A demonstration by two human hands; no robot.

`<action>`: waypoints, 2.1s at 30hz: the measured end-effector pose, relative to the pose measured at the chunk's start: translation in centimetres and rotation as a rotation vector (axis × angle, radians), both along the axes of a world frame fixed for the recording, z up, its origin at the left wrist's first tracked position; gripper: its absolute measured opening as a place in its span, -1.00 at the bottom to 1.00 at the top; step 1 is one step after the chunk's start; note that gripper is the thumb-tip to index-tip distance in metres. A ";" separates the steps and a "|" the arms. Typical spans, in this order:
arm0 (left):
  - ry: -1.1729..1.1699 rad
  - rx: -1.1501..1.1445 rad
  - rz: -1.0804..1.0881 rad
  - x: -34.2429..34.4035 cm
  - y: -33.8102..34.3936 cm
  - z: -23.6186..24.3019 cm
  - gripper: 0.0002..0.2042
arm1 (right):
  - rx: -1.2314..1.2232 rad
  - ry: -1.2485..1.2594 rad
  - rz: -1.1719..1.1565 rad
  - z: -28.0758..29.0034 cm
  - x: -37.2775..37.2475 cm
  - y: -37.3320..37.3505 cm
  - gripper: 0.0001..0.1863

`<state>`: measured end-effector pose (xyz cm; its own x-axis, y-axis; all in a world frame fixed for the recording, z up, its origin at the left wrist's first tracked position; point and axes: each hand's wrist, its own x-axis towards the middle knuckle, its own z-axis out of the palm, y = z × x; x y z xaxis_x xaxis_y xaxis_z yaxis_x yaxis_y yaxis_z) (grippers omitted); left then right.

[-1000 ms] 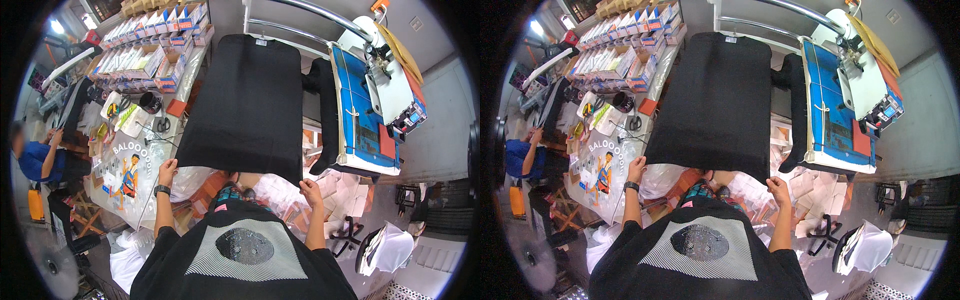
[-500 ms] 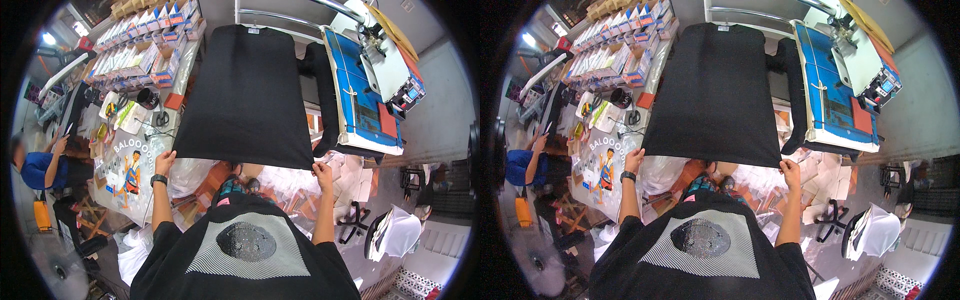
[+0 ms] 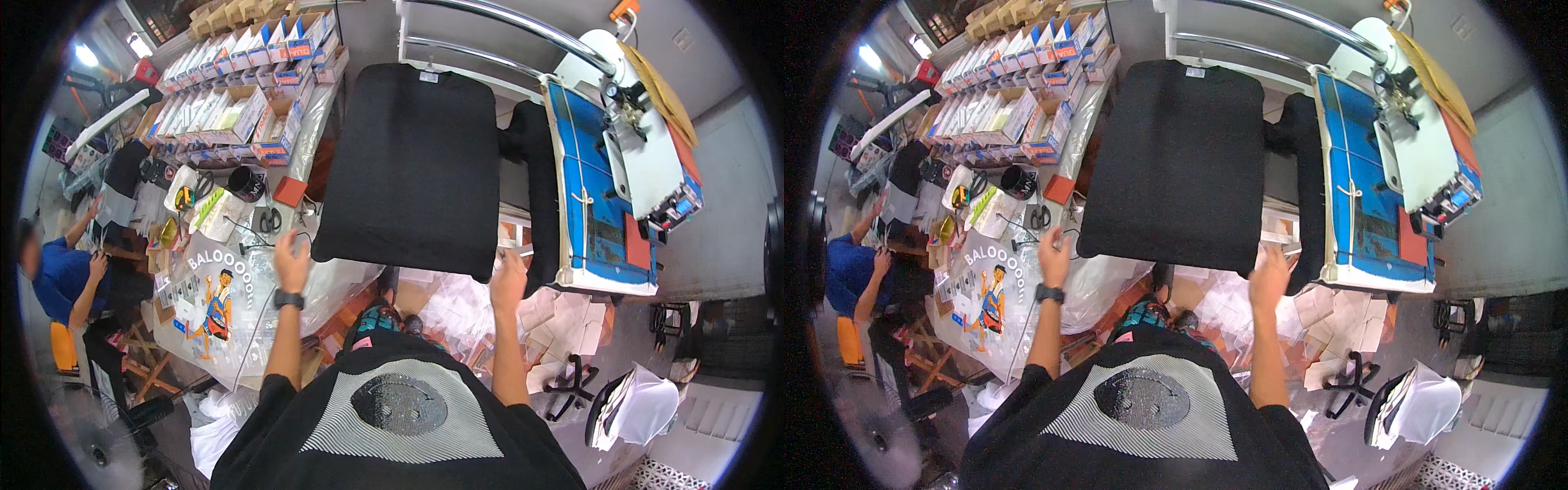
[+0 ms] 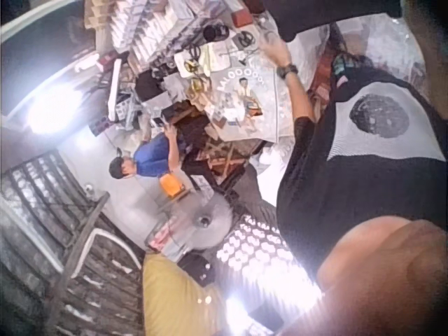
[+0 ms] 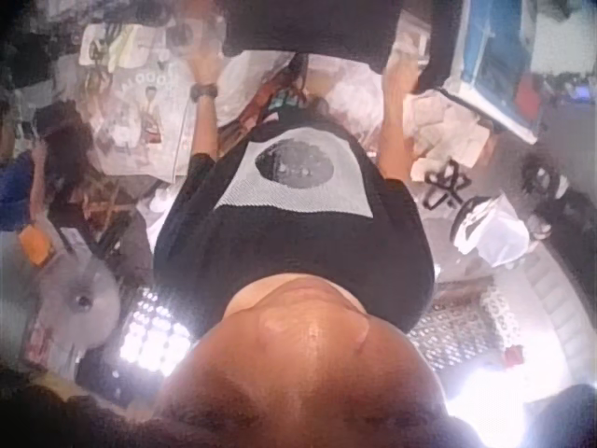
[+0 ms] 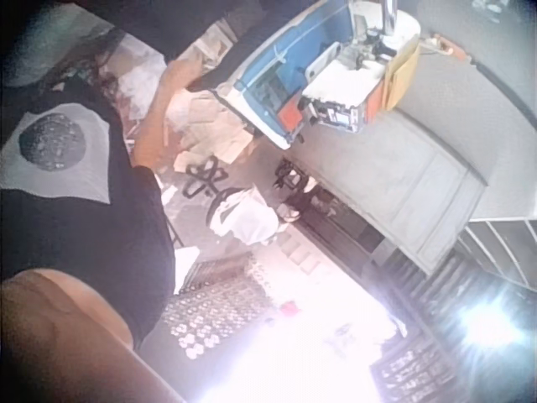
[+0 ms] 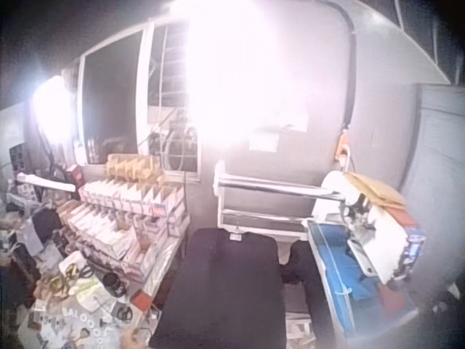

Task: The person positions a black t-shirt on a heat press, cuts out a graphic from a sheet with scissors, and then places the graphic onto the shirt.

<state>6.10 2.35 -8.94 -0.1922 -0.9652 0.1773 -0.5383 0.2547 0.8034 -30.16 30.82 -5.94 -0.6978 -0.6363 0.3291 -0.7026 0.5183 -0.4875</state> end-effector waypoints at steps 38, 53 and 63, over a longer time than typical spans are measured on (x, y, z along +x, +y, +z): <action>-0.683 -0.479 -0.111 -34.2 -30.2 2.0 -0.44 | 0.414 0.322 -0.296 -0.4 -23.1 -36.2 -0.21; -0.563 -0.191 -0.036 -12.7 -4.2 3.0 -0.26 | 0.412 0.279 -0.078 -1.0 -2.9 -14.8 -0.21; -0.219 0.220 0.313 10.0 18.5 -6.3 -0.65 | 0.489 -0.267 0.030 -11.9 3.9 15.9 -0.55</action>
<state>16.14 20.90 -15.24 0.1051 -0.9931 -0.0517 -0.7258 -0.1122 0.6788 -26.30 46.68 -17.87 -0.6960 -0.6911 -0.1951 -0.6053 0.7107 -0.3584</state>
